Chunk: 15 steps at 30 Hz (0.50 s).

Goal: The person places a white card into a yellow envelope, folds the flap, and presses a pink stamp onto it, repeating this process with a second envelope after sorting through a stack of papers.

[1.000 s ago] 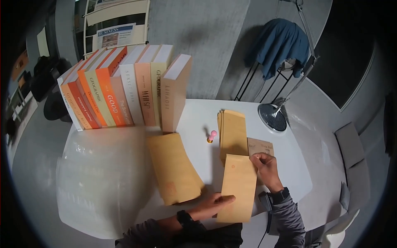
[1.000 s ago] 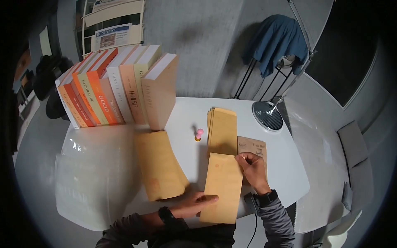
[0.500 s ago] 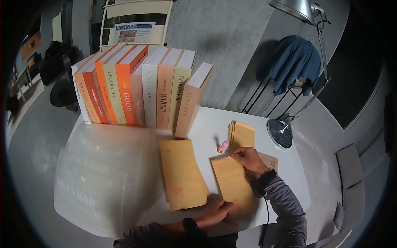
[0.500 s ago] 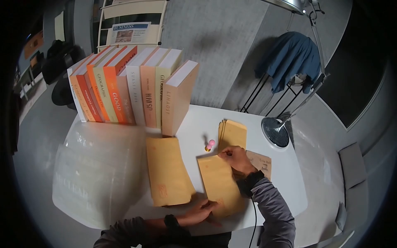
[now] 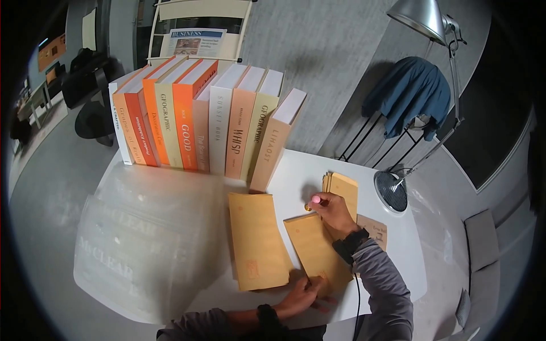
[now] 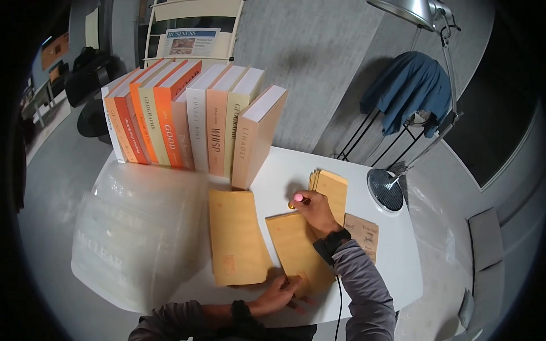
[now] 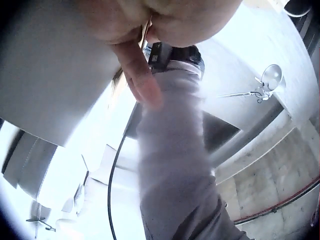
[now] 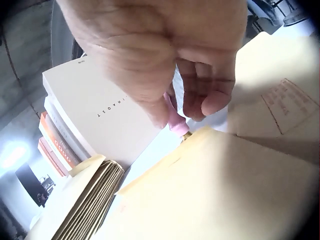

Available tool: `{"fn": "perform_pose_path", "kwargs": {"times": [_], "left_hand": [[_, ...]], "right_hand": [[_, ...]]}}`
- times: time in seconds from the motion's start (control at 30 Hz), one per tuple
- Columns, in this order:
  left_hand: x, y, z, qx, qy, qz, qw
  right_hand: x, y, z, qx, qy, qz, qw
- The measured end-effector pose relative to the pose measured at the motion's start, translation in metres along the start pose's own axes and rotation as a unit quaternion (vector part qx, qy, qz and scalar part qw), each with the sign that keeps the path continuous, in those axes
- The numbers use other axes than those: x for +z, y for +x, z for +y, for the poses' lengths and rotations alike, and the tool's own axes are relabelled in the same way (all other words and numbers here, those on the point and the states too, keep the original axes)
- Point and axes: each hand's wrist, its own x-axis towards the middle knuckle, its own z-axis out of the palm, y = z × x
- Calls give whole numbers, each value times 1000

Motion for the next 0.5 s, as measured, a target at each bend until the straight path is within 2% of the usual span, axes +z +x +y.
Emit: {"fn": "perform_pose_path", "kwargs": {"times": [0.03,0.13,0.23,0.33,0.47,0.5], "left_hand": [[1,0,1,-2,3,4,1000],[-1,3,-5,12,-2,8,1000],[-2,5,-8,22,-25,-8,999],[-2,5,-8,22,-25,-4,999],[-4,8,-13,28,-38,-10,999],[-3,8,-12,31,-34,-12,999]], "right_hand": [[-2,-3,-11,4,-25,-4,1000],[-4,-17,-50,-2,73,73,995],[-2,-31,-60,-32,130,33,991],[-2,-46,-75,-96,-10,-32,995],[15,-51,-55,-106,47,-66,991],[15,-51,-54,-98,23,-72,992]]}}
